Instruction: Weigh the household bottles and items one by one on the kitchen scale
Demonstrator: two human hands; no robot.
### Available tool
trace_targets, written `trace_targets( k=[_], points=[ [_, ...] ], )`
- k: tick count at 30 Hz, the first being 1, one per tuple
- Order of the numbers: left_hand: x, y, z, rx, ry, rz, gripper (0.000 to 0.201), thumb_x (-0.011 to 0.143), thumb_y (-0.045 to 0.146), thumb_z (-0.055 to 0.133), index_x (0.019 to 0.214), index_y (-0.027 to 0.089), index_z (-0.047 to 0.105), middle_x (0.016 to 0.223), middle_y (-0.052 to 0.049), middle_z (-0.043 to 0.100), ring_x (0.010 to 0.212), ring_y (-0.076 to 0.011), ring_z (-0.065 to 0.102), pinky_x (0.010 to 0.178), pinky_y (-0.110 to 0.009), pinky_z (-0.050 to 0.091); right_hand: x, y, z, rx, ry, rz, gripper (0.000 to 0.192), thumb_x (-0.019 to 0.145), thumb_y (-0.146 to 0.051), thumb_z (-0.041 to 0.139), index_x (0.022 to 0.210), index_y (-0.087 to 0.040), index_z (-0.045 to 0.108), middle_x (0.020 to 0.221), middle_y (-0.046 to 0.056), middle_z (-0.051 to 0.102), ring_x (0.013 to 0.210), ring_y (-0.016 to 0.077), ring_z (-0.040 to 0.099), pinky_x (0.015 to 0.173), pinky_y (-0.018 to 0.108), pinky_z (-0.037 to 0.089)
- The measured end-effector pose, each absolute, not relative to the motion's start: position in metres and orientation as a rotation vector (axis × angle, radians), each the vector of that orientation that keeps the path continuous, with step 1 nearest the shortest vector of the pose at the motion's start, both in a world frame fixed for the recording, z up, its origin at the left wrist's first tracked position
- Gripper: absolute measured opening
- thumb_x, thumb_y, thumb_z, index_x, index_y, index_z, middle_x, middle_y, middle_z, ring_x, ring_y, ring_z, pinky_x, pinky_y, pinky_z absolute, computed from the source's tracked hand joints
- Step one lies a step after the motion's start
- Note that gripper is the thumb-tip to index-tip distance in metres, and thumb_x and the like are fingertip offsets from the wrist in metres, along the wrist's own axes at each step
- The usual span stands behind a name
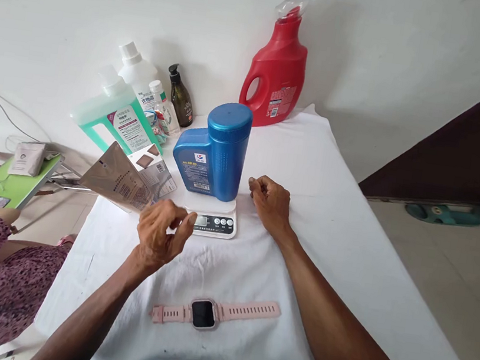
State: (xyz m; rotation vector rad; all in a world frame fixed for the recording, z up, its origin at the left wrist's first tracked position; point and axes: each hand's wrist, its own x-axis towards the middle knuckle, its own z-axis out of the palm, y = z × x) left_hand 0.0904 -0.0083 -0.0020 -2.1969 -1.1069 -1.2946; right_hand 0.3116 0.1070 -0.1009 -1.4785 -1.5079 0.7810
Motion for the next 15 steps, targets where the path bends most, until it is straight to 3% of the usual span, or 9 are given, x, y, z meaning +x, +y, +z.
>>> trace_targets(
  k=[3, 7, 10, 15],
  points=[
    [0.067, -0.028, -0.048, -2.25, -1.587, -1.343, 0.044, 0.104, 0.02, 0.058, 0.064, 0.021, 0.039, 0.054, 0.007, 0.036, 0.048, -0.0072, 0.032, 0.049, -0.026, 0.027, 0.311, 0.107, -0.1, -1.497, -1.516, 0.761, 0.039, 0.097, -0.048, 0.052, 0.066, -0.025, 0.048, 0.061, 0.0, 0.059, 0.059, 0.0167, 0.048, 0.065, 0.032, 0.036],
    [0.046, -0.033, -0.08, -2.127, -2.254, -1.428, 0.053, 0.105, 0.043, 0.052, 0.06, 0.021, 0.035, 0.055, 0.005, 0.033, 0.053, -0.0092, 0.03, 0.052, -0.027, 0.026, 0.311, 0.106, -0.098, -1.513, -1.526, 0.754, 0.039, 0.096, -0.048, 0.052, 0.065, -0.025, 0.047, 0.059, -0.001, 0.056, 0.058, 0.0169, 0.047, 0.065, 0.033, 0.036],
    [0.04, -0.028, -0.084, -2.082, -2.408, -1.478, 0.056, 0.102, 0.053, 0.052, 0.061, 0.022, 0.032, 0.059, 0.004, 0.03, 0.058, -0.0107, 0.029, 0.055, -0.028, 0.025, 0.31, 0.105, -0.097, -1.515, -1.532, 0.758, 0.038, 0.096, -0.048, 0.053, 0.066, -0.025, 0.049, 0.059, -0.001, 0.058, 0.057, 0.0171, 0.049, 0.065, 0.033, 0.036],
    [0.041, -0.022, -0.084, -2.137, -2.468, -1.47, 0.056, 0.1, 0.054, 0.055, 0.063, 0.022, 0.027, 0.063, 0.004, 0.024, 0.061, -0.011, 0.024, 0.057, -0.029, 0.021, 0.31, 0.104, -0.095, -1.499, -1.539, 0.738, 0.039, 0.096, -0.049, 0.053, 0.065, -0.025, 0.049, 0.058, 0.0, 0.058, 0.056, 0.017, 0.048, 0.065, 0.033, 0.037]
  ],
)
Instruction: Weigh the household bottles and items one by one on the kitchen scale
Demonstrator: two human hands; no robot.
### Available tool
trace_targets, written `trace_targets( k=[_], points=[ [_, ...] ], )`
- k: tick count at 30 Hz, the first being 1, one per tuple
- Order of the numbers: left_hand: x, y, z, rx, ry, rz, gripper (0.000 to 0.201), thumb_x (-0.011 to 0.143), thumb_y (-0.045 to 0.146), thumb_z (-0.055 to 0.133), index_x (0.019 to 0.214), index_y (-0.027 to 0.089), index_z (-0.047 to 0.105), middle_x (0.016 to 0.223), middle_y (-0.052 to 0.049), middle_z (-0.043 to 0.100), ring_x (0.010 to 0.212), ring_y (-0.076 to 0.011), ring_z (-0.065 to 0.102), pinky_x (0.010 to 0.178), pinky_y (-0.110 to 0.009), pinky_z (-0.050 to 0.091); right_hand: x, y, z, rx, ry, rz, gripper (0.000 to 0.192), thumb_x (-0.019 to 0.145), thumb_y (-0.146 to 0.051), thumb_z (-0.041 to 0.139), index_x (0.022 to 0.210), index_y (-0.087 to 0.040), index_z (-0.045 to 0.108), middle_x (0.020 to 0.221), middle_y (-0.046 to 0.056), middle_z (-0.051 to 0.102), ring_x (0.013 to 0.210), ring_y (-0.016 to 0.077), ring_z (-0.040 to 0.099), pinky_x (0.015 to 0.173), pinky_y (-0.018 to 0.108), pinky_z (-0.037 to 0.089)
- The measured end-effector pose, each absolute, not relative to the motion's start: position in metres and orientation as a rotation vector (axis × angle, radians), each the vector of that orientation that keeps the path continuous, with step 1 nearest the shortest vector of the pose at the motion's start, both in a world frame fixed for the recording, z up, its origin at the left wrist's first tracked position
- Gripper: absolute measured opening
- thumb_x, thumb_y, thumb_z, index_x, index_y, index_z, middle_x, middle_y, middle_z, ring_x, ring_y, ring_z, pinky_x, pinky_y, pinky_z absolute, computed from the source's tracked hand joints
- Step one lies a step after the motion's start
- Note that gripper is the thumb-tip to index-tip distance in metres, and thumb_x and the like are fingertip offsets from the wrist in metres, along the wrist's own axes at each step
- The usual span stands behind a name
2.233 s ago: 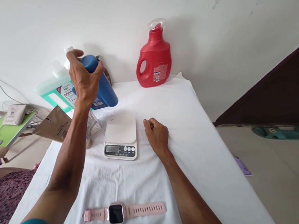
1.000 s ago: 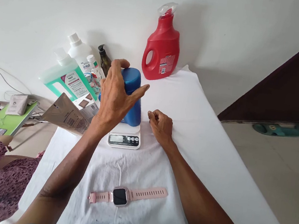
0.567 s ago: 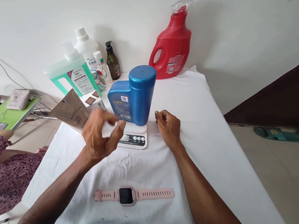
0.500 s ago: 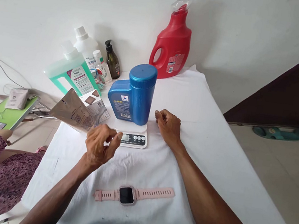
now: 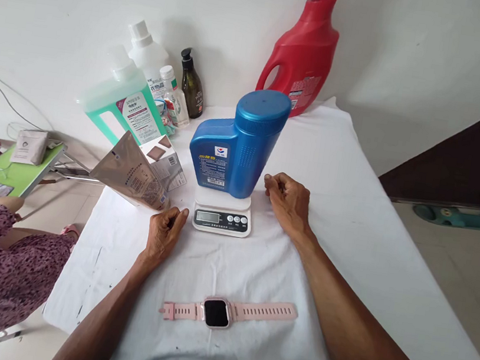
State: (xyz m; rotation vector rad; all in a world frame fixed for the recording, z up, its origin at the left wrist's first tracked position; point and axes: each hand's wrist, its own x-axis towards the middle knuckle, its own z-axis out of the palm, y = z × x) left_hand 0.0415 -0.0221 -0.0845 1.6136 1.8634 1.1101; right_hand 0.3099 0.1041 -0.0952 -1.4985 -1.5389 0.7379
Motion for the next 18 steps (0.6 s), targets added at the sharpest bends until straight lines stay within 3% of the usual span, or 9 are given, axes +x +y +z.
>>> trace_targets(
  k=[18],
  points=[
    [0.0417, -0.0222, -0.0829, 1.665, 1.882, 1.02, 0.054, 0.1, 0.052, 0.055, 0.064, 0.022, 0.027, 0.062, 0.004, 0.025, 0.061, -0.0111, 0.025, 0.058, -0.031, 0.023, 0.3102, 0.1014, -0.0935, -1.496, -1.53, 0.761, 0.04, 0.098, -0.049, 0.054, 0.066, -0.025, 0.049, 0.061, 0.001, 0.061, 0.058, 0.0174, 0.05, 0.064, 0.033, 0.04]
  ],
)
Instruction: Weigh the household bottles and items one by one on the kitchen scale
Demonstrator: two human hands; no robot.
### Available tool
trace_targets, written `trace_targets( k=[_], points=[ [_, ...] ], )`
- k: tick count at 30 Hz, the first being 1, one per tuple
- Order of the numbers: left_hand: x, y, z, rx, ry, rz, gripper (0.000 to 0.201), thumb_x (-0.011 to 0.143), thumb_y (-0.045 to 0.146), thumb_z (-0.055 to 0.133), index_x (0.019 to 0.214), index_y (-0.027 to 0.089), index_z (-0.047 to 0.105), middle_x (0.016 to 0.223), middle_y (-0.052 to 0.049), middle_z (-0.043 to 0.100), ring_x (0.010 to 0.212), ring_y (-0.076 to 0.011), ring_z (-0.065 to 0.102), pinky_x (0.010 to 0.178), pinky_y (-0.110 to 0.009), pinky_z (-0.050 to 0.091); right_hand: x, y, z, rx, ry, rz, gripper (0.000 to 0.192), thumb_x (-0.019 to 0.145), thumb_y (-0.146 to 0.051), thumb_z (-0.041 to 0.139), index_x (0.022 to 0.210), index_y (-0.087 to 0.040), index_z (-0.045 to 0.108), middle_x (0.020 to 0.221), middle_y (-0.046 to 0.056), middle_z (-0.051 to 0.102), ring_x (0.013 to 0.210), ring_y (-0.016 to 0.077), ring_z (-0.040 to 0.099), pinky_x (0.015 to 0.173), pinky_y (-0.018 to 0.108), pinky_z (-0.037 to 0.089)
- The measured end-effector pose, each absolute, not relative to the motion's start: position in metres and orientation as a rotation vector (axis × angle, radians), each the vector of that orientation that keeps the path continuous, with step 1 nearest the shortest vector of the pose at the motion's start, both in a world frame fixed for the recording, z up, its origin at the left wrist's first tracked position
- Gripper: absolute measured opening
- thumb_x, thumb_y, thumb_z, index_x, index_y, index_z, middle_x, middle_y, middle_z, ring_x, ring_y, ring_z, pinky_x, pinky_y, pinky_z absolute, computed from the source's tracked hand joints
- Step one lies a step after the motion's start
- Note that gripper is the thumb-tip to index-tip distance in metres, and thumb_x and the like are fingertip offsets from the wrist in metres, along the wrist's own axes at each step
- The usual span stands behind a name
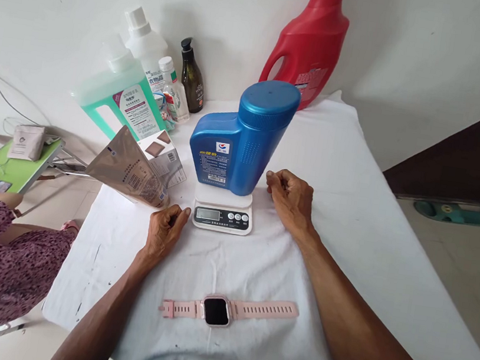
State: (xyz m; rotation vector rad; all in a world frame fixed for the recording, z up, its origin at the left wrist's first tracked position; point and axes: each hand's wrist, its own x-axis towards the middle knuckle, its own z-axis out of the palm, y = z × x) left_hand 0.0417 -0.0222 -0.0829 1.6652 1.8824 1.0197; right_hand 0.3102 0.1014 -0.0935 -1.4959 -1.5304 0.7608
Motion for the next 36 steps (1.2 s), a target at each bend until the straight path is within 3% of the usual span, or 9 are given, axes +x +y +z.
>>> trace_targets(
  k=[23, 36],
  points=[
    [0.0432, -0.021, -0.0823, 1.738, 1.913, 0.943, 0.049, 0.098, 0.049, 0.056, 0.061, 0.021, 0.04, 0.057, 0.004, 0.037, 0.056, -0.0104, 0.034, 0.056, -0.028, 0.026, 0.3107, 0.1042, -0.0963, -1.506, -1.545, 0.745, 0.039, 0.097, -0.047, 0.053, 0.066, -0.026, 0.049, 0.06, 0.001, 0.061, 0.058, 0.018, 0.051, 0.064, 0.033, 0.04],
    [0.0442, -0.0206, -0.0801, 1.707, 1.925, 0.939, 0.049, 0.097, 0.05, 0.056, 0.062, 0.021, 0.037, 0.059, 0.005, 0.031, 0.059, -0.0107, 0.03, 0.057, -0.028, 0.025, 0.3102, 0.1042, -0.0955, -1.507, -1.534, 0.752, 0.038, 0.097, -0.047, 0.054, 0.065, -0.025, 0.049, 0.058, 0.0, 0.059, 0.056, 0.0172, 0.05, 0.066, 0.033, 0.041]
  ],
)
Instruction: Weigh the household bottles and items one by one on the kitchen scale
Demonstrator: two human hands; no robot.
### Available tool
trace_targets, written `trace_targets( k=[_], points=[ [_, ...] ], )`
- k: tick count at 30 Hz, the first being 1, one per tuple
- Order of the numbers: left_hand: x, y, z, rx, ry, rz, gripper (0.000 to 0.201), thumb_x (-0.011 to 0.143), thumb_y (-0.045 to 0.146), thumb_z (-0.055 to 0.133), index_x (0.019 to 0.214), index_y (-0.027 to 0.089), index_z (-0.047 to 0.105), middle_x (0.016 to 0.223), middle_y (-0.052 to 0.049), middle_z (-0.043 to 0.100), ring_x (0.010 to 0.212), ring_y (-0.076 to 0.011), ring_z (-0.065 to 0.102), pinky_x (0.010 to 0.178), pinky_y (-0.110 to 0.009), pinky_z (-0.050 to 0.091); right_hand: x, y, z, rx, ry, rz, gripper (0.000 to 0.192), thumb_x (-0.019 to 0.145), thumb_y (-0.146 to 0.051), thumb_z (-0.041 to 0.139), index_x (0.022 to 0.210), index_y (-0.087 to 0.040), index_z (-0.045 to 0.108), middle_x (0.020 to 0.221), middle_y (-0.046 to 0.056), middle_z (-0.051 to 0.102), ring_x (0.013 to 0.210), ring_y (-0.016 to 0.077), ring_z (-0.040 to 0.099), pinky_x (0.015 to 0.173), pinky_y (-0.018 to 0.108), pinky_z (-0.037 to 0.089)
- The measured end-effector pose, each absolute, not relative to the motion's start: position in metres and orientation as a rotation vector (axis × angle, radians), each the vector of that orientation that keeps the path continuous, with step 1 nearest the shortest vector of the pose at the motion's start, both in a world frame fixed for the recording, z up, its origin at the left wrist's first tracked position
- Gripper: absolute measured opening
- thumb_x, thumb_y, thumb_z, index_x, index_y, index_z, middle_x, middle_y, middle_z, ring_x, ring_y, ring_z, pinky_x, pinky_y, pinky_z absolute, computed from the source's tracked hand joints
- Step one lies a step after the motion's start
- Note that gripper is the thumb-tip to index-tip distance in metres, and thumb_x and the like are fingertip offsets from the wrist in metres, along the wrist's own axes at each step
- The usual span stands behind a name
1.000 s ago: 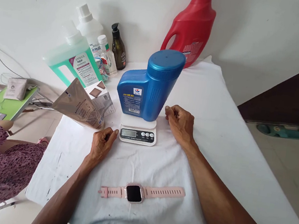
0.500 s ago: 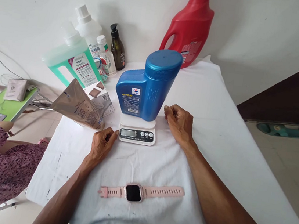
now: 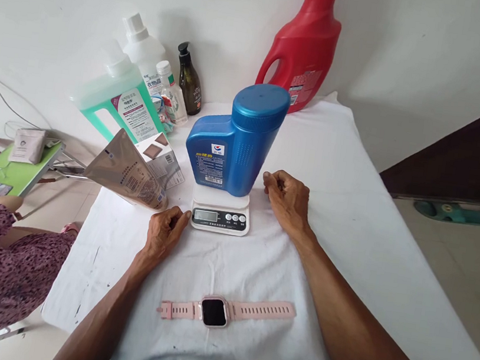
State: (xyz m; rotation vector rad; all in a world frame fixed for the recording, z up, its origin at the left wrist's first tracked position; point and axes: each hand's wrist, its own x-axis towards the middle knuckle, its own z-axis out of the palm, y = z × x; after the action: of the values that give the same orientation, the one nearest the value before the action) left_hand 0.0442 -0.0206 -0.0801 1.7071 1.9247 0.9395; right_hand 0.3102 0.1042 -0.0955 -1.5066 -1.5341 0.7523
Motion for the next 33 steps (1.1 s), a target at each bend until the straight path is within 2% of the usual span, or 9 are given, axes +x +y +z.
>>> trace_targets(
  k=[6, 9, 11, 14, 17, 20, 25, 28, 33],
  points=[
    [0.048, -0.024, -0.07, 1.592, 1.924, 1.153, 0.052, 0.099, 0.051, 0.059, 0.062, 0.021, 0.037, 0.059, 0.004, 0.032, 0.059, -0.0107, 0.03, 0.056, -0.028, 0.029, 0.311, 0.105, -0.096, -1.5, -1.517, 0.773, 0.039, 0.096, -0.049, 0.052, 0.065, -0.025, 0.049, 0.059, 0.0, 0.059, 0.058, 0.0177, 0.05, 0.065, 0.033, 0.038],
    [0.057, -0.023, -0.049, 1.704, 1.947, 1.291, 0.037, 0.1, 0.047, 0.063, 0.076, 0.02, 0.056, 0.068, 0.002, 0.052, 0.061, -0.0111, 0.044, 0.059, -0.025, 0.041, 0.311, 0.106, -0.098, -1.5, -1.518, 0.768, 0.039, 0.095, -0.05, 0.052, 0.066, -0.025, 0.049, 0.061, 0.0, 0.058, 0.058, 0.0177, 0.049, 0.064, 0.033, 0.036],
    [0.066, -0.013, -0.029, 1.869, 1.92, 1.374, 0.026, 0.098, 0.044, 0.069, 0.104, 0.02, 0.066, 0.091, -0.003, 0.066, 0.074, -0.014, 0.059, 0.066, -0.026, 0.051, 0.312, 0.107, -0.099, -1.497, -1.505, 0.768, 0.039, 0.095, -0.05, 0.052, 0.065, -0.025, 0.049, 0.061, 0.0, 0.059, 0.058, 0.0177, 0.049, 0.064, 0.033, 0.036],
    [0.076, 0.017, 0.0, 2.165, 1.838, 1.445, 0.066, 0.09, 0.047, 0.081, 0.145, 0.023, 0.054, 0.133, -0.014, 0.064, 0.11, -0.0244, 0.067, 0.088, -0.039, 0.06, 0.311, 0.108, -0.1, -1.484, -1.496, 0.787, 0.04, 0.095, -0.052, 0.051, 0.065, -0.026, 0.047, 0.058, -0.001, 0.057, 0.057, 0.018, 0.049, 0.064, 0.033, 0.036],
    [0.078, 0.057, 0.021, 2.286, 1.715, 1.422, 0.097, 0.08, 0.053, 0.09, 0.158, 0.026, 0.041, 0.153, -0.021, 0.052, 0.133, -0.0338, 0.06, 0.106, -0.051, 0.056, 0.31, 0.11, -0.1, -1.48, -1.492, 0.789, 0.041, 0.095, -0.053, 0.05, 0.065, -0.026, 0.048, 0.057, -0.001, 0.057, 0.057, 0.0187, 0.051, 0.064, 0.032, 0.035],
    [0.075, 0.087, 0.033, 2.168, 1.639, 1.334, 0.104, 0.07, 0.052, 0.097, 0.155, 0.024, 0.045, 0.152, -0.021, 0.054, 0.136, -0.0372, 0.059, 0.107, -0.051, 0.055, 0.31, 0.111, -0.1, -1.505, -1.489, 0.767, 0.039, 0.095, -0.051, 0.05, 0.065, -0.026, 0.048, 0.059, 0.0, 0.058, 0.058, 0.0189, 0.052, 0.064, 0.032, 0.034],
    [0.075, 0.098, 0.042, 1.796, 1.537, 1.166, 0.07, 0.063, 0.04, 0.099, 0.123, 0.02, 0.068, 0.112, -0.008, 0.074, 0.101, -0.0264, 0.07, 0.088, -0.037, 0.058, 0.309, 0.114, -0.098, -1.533, -1.512, 0.732, 0.037, 0.097, -0.044, 0.05, 0.065, -0.026, 0.044, 0.06, -0.001, 0.057, 0.059, 0.0177, 0.05, 0.063, 0.03, 0.03],
    [0.082, 0.096, 0.037, 1.571, 1.472, 1.312, 0.058, 0.059, 0.035, 0.1, 0.105, 0.02, 0.068, 0.091, -0.001, 0.07, 0.082, -0.0184, 0.066, 0.075, -0.03, 0.055, 0.308, 0.115, -0.097, -1.541, -1.511, 0.723, 0.037, 0.099, -0.04, 0.05, 0.066, -0.025, 0.041, 0.06, -0.002, 0.055, 0.059, 0.0169, 0.048, 0.063, 0.03, 0.029],
    [0.1, 0.117, 0.034, 1.335, 1.42, 1.534, 0.065, 0.05, 0.032, 0.101, 0.101, 0.019, 0.063, 0.088, 0.0, 0.07, 0.076, -0.0161, 0.065, 0.072, -0.03, 0.056, 0.308, 0.115, -0.096, -1.543, -1.498, 0.757, 0.035, 0.1, -0.037, 0.05, 0.069, -0.025, 0.04, 0.062, -0.002, 0.054, 0.062, 0.0172, 0.049, 0.065, 0.029, 0.029]
  ],
)
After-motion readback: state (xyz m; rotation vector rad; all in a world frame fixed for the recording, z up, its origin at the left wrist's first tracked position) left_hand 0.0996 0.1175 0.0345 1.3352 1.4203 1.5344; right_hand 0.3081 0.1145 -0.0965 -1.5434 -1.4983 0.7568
